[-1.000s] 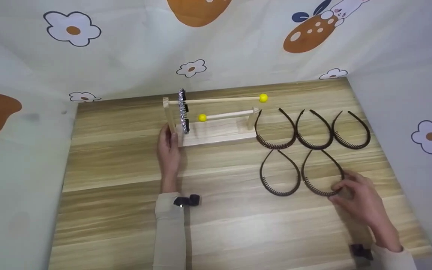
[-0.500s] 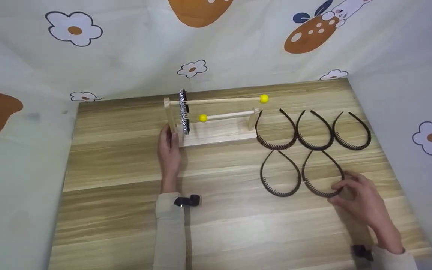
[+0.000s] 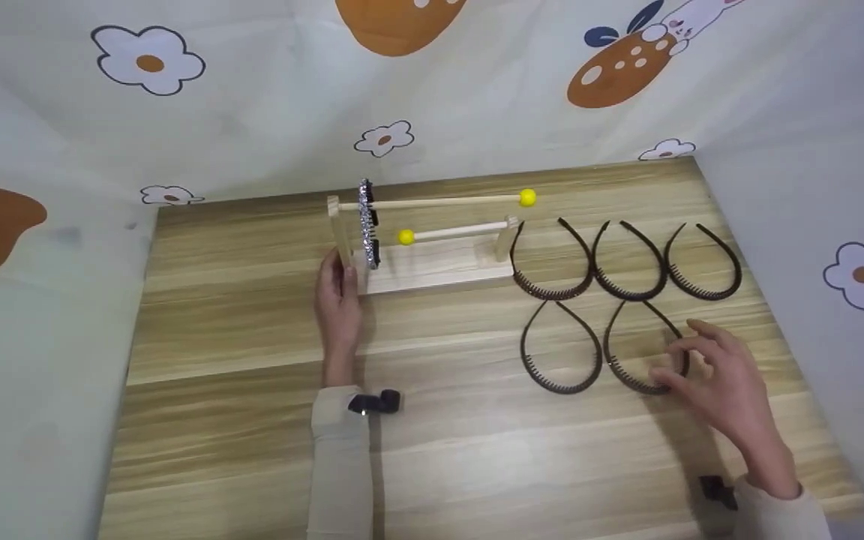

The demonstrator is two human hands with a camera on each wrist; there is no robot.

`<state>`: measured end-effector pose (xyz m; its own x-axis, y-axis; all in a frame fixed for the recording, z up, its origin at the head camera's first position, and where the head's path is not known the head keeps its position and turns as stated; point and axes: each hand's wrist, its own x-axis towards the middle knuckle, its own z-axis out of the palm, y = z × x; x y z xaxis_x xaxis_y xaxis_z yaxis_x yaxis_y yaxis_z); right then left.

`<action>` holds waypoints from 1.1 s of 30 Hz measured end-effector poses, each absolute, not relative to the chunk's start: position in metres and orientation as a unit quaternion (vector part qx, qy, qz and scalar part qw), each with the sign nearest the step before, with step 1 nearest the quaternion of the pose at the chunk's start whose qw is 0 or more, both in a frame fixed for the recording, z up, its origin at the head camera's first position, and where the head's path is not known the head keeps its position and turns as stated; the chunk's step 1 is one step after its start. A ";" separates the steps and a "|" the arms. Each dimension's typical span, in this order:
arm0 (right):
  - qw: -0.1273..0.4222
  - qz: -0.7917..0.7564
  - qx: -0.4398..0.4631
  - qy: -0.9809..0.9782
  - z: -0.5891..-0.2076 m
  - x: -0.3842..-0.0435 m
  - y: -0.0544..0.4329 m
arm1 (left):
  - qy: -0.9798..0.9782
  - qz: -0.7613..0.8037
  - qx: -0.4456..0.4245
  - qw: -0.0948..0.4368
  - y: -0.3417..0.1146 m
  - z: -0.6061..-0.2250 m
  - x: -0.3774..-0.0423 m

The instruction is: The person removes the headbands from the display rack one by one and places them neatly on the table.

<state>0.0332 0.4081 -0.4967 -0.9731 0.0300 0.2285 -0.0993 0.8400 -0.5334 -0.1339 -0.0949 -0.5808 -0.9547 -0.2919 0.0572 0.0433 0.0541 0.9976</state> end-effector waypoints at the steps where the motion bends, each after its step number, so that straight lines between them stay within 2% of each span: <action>1: 0.117 0.288 0.016 -0.950 -0.495 0.031 0.405 | -0.715 -0.683 0.089 0.123 -0.095 -0.580 -0.134; 20: 0.221 0.370 0.076 -0.899 -0.473 -0.008 0.324 | -0.717 -0.681 0.090 0.122 -0.095 -0.581 -0.132; 33: 0.203 0.460 0.124 -0.856 -0.462 -0.030 0.268 | -0.717 -0.680 0.092 0.121 -0.095 -0.579 -0.131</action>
<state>-0.0304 0.2678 -0.4623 -0.8865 -0.0252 0.4621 -0.3992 0.5467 -0.7360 -0.1309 -0.0947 -0.5793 -0.9535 -0.2976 0.0482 0.0324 0.0578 0.9978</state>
